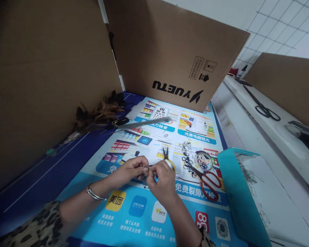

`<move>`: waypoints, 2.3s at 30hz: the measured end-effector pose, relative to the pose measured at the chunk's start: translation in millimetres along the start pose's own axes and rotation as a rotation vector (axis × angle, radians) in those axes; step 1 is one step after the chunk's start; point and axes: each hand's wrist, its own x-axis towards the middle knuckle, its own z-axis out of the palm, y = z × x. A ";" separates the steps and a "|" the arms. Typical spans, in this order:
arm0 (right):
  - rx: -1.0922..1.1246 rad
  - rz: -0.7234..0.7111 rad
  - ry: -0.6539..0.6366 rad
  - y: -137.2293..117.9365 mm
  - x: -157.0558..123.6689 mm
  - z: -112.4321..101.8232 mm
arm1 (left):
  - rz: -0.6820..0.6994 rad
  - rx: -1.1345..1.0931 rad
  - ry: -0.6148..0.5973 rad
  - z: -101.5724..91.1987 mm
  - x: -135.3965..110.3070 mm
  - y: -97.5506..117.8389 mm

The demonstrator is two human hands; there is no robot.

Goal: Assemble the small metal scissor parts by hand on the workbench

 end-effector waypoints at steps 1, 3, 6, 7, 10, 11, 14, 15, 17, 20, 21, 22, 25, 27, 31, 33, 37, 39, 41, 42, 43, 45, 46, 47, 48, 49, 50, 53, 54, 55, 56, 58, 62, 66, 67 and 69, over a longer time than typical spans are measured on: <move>0.008 0.011 0.022 -0.6 1.2 -2.3 | -0.001 -0.004 0.014 0.3 0.7 -0.2; 0.035 0.035 0.051 -1.1 4.0 -6.8 | -0.002 -0.012 0.044 0.3 1.6 0.0; 0.088 0.062 0.003 0.2 7.3 -9.5 | -0.004 -0.039 0.041 -0.1 1.4 0.6; 0.104 0.067 -0.030 0.9 7.9 -9.0 | -0.005 -0.052 0.035 -0.1 1.1 0.9; 0.141 0.074 -0.106 2.4 8.1 -5.2 | 0.005 -0.092 0.048 -0.4 0.2 1.4; 0.154 0.075 -0.117 2.5 7.9 -4.0 | 0.013 -0.095 0.056 -0.6 0.1 1.5; 0.191 0.095 -0.130 1.0 7.0 -2.5 | 0.045 -0.032 0.058 -1.3 0.1 1.2; 0.196 0.106 -0.126 0.2 6.7 -2.6 | 0.064 0.022 0.059 -1.4 0.2 0.7; 0.182 0.115 -0.105 -1.6 6.3 -3.1 | 0.108 0.165 0.073 -1.1 0.2 -1.1; 0.143 0.068 -0.058 -2.9 5.6 -2.6 | 0.151 0.346 0.099 0.4 0.0 -4.7; 0.134 0.042 -0.057 -2.8 5.3 -2.1 | 0.153 0.378 0.102 0.9 -0.1 -5.6; 0.126 0.017 -0.062 -2.3 5.0 -1.3 | 0.154 0.398 0.104 1.3 -0.2 -6.3; 0.086 -0.057 -0.077 0.4 3.4 1.4 | 0.158 0.429 0.103 1.4 -0.4 -6.4; 0.057 -0.108 -0.074 2.6 2.2 3.9 | 0.160 0.439 0.098 0.9 -0.5 -5.8; 0.012 -0.107 -0.092 5.0 0.6 8.3 | 0.158 0.468 0.102 1.1 -1.0 -5.1; 0.014 -0.065 -0.089 4.7 0.6 8.7 | 0.160 0.462 0.100 2.0 -1.1 -5.0; 0.197 0.147 -0.046 3.3 1.6 5.5 | 0.121 0.252 0.106 2.3 0.1 -3.9; 0.429 0.305 -0.082 3.3 2.0 4.5 | 0.093 0.079 0.135 0.9 1.1 -3.0; 0.678 0.420 -0.140 3.9 2.0 5.4 | 0.073 -0.057 0.165 -0.7 2.0 -2.6; 0.777 0.452 -0.159 4.4 1.9 6.4 | 0.067 -0.101 0.177 -1.2 2.3 -2.7; 0.849 0.472 -0.166 4.8 1.8 7.6 | 0.059 -0.131 0.180 -1.3 2.5 -3.0; 0.928 0.486 -0.163 5.6 1.3 10.0 | 0.047 -0.150 0.181 -0.5 2.8 -4.3; 0.943 0.488 -0.160 6.0 1.0 11.0 | 0.048 -0.136 0.188 0.4 2.8 -5.1; 0.946 0.488 -0.159 6.5 0.8 11.7 | 0.056 -0.106 0.202 1.5 2.7 -5.9; 0.938 0.488 -0.161 7.0 0.6 12.2 | 0.068 -0.056 0.224 2.8 2.4 -6.6; 0.922 0.489 -0.165 7.6 0.5 12.6 | 0.086 0.014 0.255 4.0 1.9 -7.0; 0.903 0.493 -0.172 8.3 0.5 12.9 | 0.112 0.100 0.290 5.2 1.2 -7.2; 0.855 0.510 -0.185 9.9 1.3 13.4 | 0.201 0.388 0.394 7.7 -2.3 -6.4; 0.849 0.517 -0.184 10.1 1.8 13.3 | 0.229 0.460 0.416 8.2 -3.7 -6.0; 0.846 0.523 -0.181 10.2 2.3 13.2 | 0.258 0.515 0.432 8.6 -5.2 -5.6; 0.843 0.529 -0.175 10.1 2.7 13.0 | 0.288 0.557 0.444 8.9 -6.6 -5.3; 0.839 0.541 -0.167 10.0 3.0 13.1 | 0.356 0.623 0.459 9.5 -9.1 -5.0; 0.833 0.541 -0.216 11.2 1.1 16.3 | 0.445 0.709 0.458 10.7 -11.6 -5.4; 0.828 0.527 -0.257 12.2 -0.5 18.8 | 0.457 0.734 0.444 10.1 -11.2 -6.1; 0.825 0.531 -0.257 12.1 -0.5 18.6 | 0.458 0.737 0.442 9.7 -11.0 -6.1; 0.816 0.540 -0.259 11.2 -0.1 17.3 | 0.463 0.741 0.435 9.0 -10.8 -5.8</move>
